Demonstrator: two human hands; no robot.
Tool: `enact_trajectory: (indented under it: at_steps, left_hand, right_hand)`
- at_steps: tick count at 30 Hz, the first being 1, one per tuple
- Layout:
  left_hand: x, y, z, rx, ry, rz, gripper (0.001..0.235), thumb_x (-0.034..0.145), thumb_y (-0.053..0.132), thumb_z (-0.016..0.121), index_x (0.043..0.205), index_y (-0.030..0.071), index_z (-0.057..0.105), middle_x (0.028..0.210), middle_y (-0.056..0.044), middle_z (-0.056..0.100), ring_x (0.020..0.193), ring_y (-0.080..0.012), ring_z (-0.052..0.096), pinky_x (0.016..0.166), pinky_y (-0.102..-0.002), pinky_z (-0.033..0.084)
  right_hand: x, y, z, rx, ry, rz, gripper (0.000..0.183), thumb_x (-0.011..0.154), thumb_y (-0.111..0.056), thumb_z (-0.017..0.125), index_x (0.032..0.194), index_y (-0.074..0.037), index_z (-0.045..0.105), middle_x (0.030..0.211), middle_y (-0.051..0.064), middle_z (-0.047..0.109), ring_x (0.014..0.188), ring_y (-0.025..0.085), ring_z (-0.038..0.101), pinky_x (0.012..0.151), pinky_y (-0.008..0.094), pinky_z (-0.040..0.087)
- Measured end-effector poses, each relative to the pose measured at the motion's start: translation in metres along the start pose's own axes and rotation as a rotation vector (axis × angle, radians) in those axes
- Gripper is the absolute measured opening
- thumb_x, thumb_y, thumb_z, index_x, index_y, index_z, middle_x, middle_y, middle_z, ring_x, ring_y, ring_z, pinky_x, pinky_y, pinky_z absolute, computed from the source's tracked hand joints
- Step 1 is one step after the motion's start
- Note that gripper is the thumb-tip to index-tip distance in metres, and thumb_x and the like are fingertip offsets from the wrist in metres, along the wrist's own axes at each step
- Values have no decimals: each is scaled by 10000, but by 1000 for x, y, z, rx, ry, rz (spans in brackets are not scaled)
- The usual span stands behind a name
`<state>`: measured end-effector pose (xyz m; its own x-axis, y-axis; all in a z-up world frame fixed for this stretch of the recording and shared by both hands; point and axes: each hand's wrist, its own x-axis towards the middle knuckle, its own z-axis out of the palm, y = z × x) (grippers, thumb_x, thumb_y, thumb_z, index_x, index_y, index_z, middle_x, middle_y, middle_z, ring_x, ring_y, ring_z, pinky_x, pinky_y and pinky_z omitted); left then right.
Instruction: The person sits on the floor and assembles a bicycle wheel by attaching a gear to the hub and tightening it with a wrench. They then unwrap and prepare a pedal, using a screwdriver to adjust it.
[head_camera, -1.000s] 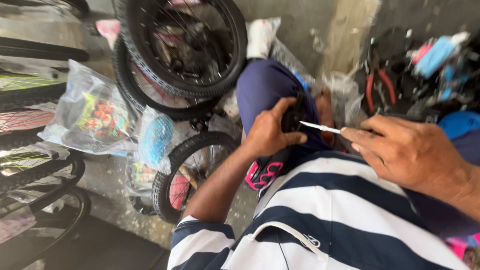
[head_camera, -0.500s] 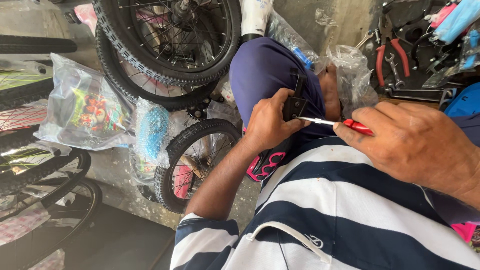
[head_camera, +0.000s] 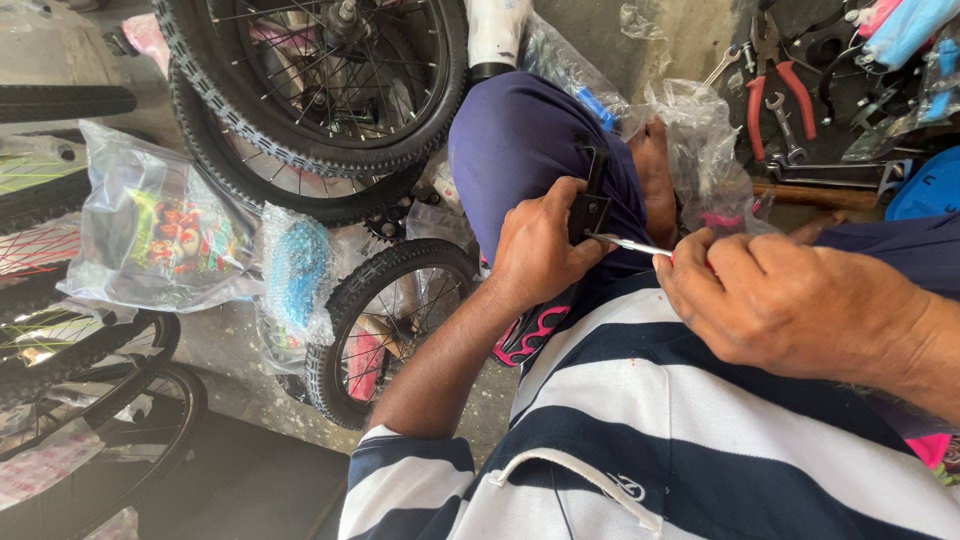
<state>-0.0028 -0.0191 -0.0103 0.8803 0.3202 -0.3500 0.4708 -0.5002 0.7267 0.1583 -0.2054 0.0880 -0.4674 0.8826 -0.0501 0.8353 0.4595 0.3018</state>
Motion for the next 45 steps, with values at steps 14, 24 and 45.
enact_trajectory:
  at_steps: [14, 24, 45]
  left_hand:
    - [7, -5, 14, 19, 83, 12, 579, 734, 265, 884, 1156, 8, 582, 821, -159, 726, 802, -378, 718, 709, -485, 544]
    - [0, 11, -3, -88, 110, -13, 526, 774, 379, 849, 1161, 71, 672, 812, -121, 741, 742, -311, 740, 676, -428, 558]
    - [6, 15, 4, 1, 123, -67, 388, 807, 327, 811, 1089, 79, 716, 770, -120, 743, 727, -304, 738, 664, -428, 559]
  right_hand:
    - [19, -10, -2, 789, -224, 762, 183, 921, -310, 673, 1011, -195, 782, 699, 48, 645, 616, 258, 658, 552, 398, 522]
    - [-9, 12, -8, 779, -223, 744, 291, 838, -281, 720, 1115, -236, 797, 812, 8, 597, 672, 210, 670, 569, 358, 543]
    - [-3, 10, -9, 174, -6, 213, 311, 864, -226, 606, 1047, -28, 761, 777, 11, 600, 659, 152, 572, 514, 281, 424]
